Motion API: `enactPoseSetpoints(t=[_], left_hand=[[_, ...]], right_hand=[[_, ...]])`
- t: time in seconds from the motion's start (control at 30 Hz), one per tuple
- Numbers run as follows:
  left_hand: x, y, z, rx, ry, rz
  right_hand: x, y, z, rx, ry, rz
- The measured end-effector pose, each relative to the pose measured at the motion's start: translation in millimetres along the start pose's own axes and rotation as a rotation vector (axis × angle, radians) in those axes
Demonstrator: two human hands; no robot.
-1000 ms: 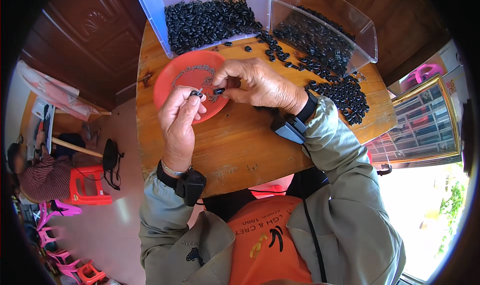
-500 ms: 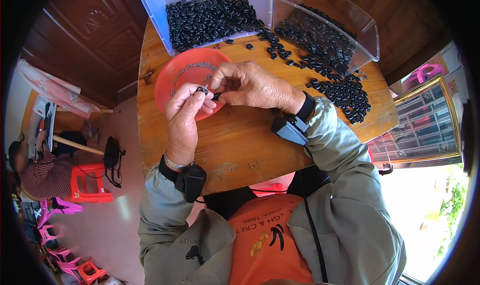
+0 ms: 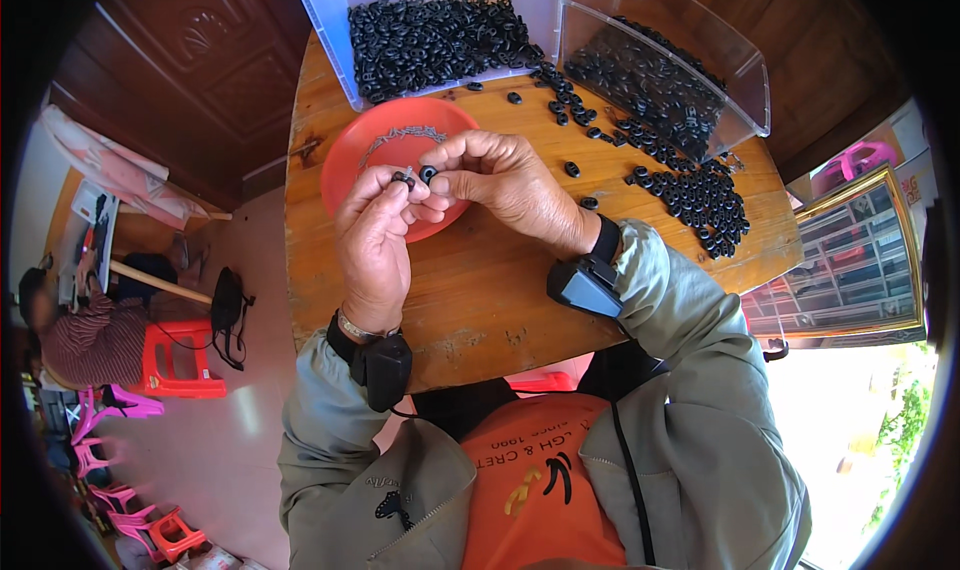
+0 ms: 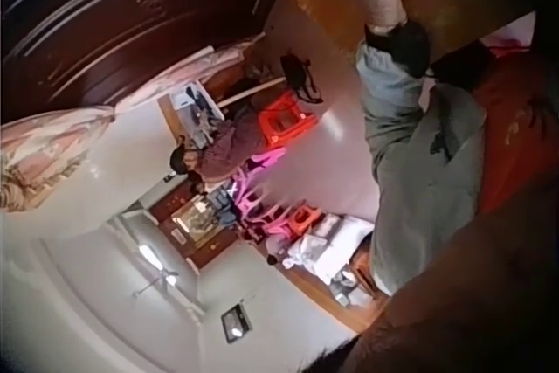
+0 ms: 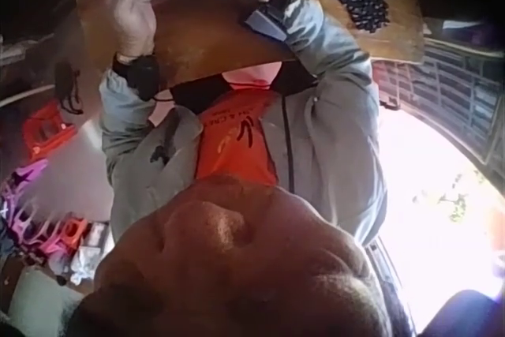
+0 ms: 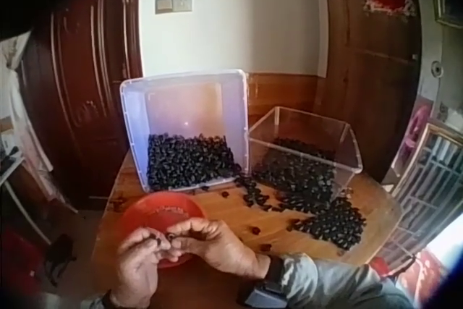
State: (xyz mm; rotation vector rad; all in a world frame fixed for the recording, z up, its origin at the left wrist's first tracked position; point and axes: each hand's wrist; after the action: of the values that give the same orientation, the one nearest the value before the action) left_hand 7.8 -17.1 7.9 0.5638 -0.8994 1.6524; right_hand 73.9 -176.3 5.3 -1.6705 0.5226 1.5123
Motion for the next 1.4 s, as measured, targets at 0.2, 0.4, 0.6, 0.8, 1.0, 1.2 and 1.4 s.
enactPoseSetpoints(t=[0.2, 0.4, 0.6, 0.8, 1.0, 1.2, 1.4], left_hand=[[0.1, -1.2, -2.2, 0.066, -0.311, -0.035], [-0.2, 1.9, 0.8, 0.096, -0.437, -0.040], [-1.3, 2.3, 3.7, 0.095, -0.457, -0.057], [-2.9, 2.7, 4.2, 0.084, -0.445, -0.057], [-4.7, 3.0, 4.2, 0.057, -0.522, -0.065], [-0.4, 4.1, 7.2, 0.045, -0.524, -0.081], [2.3, 4.9, 10.7, 0.038, -0.565, -0.080]], right_hand=[[-9.3, -1.2, -11.8, 0.014, 0.051, 0.043], [-16.6, -2.8, -15.9, 0.032, 0.141, 0.063], [-18.4, -1.2, -16.1, 0.013, 0.142, 0.080], [-19.4, 0.9, -10.7, 0.002, 0.108, 0.076], [-19.2, 0.9, -10.2, -0.006, 0.102, 0.079], [-18.0, -0.7, -15.6, -0.027, 0.113, 0.065], [-17.1, -4.0, -27.6, -0.089, -0.103, 0.322]])
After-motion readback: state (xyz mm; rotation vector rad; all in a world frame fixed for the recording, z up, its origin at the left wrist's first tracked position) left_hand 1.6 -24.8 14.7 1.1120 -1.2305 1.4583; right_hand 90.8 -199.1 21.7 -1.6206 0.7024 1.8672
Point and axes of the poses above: each hand's wrist, its own y-axis away from the middle knuckle, its own z-axis out of the palm, x = y × z, and after that the axes turned 12 degrees about y, right-handed
